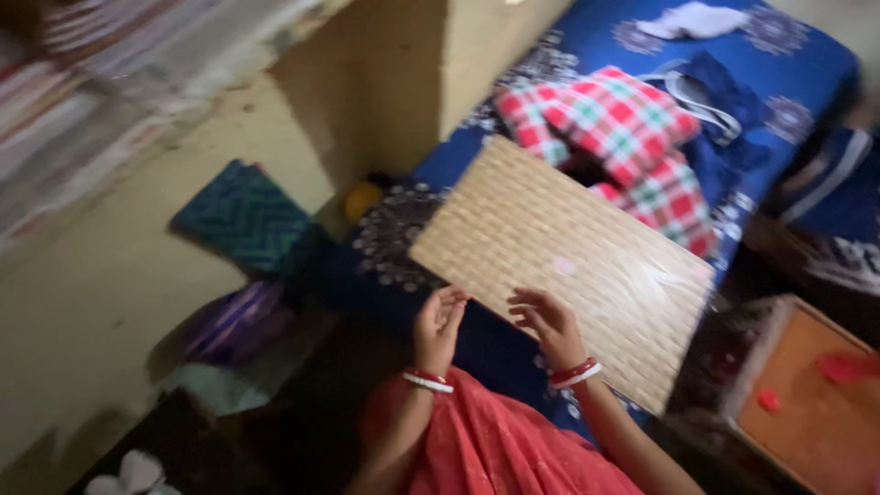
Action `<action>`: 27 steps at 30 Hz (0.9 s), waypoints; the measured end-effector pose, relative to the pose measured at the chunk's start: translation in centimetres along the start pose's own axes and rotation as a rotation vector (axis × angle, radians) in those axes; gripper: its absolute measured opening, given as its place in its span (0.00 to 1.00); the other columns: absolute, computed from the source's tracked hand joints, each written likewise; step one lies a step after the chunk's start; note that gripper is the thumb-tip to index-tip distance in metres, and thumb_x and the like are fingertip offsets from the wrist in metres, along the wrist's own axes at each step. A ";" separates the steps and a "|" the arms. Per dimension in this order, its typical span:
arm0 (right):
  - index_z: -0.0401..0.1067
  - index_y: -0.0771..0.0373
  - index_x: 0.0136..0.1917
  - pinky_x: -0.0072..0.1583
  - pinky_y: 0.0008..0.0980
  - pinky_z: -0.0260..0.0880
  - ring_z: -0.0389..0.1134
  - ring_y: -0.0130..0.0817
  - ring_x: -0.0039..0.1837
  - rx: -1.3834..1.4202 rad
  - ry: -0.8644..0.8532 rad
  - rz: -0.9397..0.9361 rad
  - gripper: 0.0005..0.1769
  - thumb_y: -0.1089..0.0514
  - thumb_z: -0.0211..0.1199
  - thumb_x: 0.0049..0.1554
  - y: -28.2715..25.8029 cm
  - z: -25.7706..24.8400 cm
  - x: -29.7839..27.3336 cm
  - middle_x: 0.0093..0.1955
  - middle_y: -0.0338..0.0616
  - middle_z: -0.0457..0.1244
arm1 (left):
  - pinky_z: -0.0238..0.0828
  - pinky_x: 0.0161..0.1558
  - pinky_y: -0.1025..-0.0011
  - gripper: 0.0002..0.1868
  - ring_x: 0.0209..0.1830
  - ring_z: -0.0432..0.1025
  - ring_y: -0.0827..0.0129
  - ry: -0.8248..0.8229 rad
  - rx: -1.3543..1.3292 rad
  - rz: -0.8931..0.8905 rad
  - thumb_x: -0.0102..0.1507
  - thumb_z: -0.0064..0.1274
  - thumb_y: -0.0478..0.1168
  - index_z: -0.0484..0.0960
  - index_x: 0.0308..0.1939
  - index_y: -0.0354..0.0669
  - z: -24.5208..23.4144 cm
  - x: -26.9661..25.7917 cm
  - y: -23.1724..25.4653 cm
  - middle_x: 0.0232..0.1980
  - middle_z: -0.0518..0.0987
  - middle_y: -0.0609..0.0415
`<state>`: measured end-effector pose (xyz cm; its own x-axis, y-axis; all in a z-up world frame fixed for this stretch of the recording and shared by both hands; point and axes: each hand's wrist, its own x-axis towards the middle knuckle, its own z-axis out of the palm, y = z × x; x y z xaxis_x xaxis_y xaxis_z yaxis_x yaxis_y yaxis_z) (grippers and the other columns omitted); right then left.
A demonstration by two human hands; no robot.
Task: The person organizes a cluttered room by moving a woven basket, stacking books and newspapers on a shelf, and arranging pillows and a cloth on a bed and a wicker chair. The person also picks up a purple ribbon from the floor and places it in a pink bucket.
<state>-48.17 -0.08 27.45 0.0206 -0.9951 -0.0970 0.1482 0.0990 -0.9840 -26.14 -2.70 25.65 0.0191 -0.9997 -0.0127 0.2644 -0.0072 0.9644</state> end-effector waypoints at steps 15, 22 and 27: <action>0.69 0.64 0.69 0.56 0.33 0.70 0.67 0.32 0.60 0.002 0.828 0.160 0.23 0.64 0.61 0.60 7.2 -21.9 -9.4 0.67 0.46 0.64 | 0.71 0.58 0.64 0.12 0.55 0.76 0.55 -0.368 0.603 0.100 0.57 0.59 0.35 0.85 0.45 0.44 8.4 8.0 -1.8 0.50 0.82 0.45; 0.72 0.66 0.67 0.61 0.33 0.67 0.68 0.34 0.62 -0.472 1.060 0.250 0.26 0.63 0.69 0.55 9.9 -24.4 -4.8 0.65 0.52 0.67 | 0.68 0.61 0.57 0.11 0.57 0.73 0.48 -0.255 0.747 0.238 0.57 0.61 0.35 0.86 0.43 0.42 4.5 17.1 -10.0 0.49 0.81 0.43; 0.71 0.62 0.70 0.57 0.39 0.70 0.69 0.41 0.54 -0.466 1.134 0.449 0.30 0.60 0.68 0.54 10.5 -24.3 -2.2 0.58 0.55 0.70 | 0.70 0.61 0.59 0.16 0.58 0.73 0.51 -0.219 0.714 0.080 0.57 0.58 0.36 0.85 0.49 0.45 3.7 22.4 -14.0 0.53 0.80 0.44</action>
<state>-70.66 3.01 13.73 -0.8958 -0.3493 -0.2749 -0.0126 0.6382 -0.7697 -32.93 -25.06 12.85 -0.1999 -0.9787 0.0458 -0.4209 0.1280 0.8980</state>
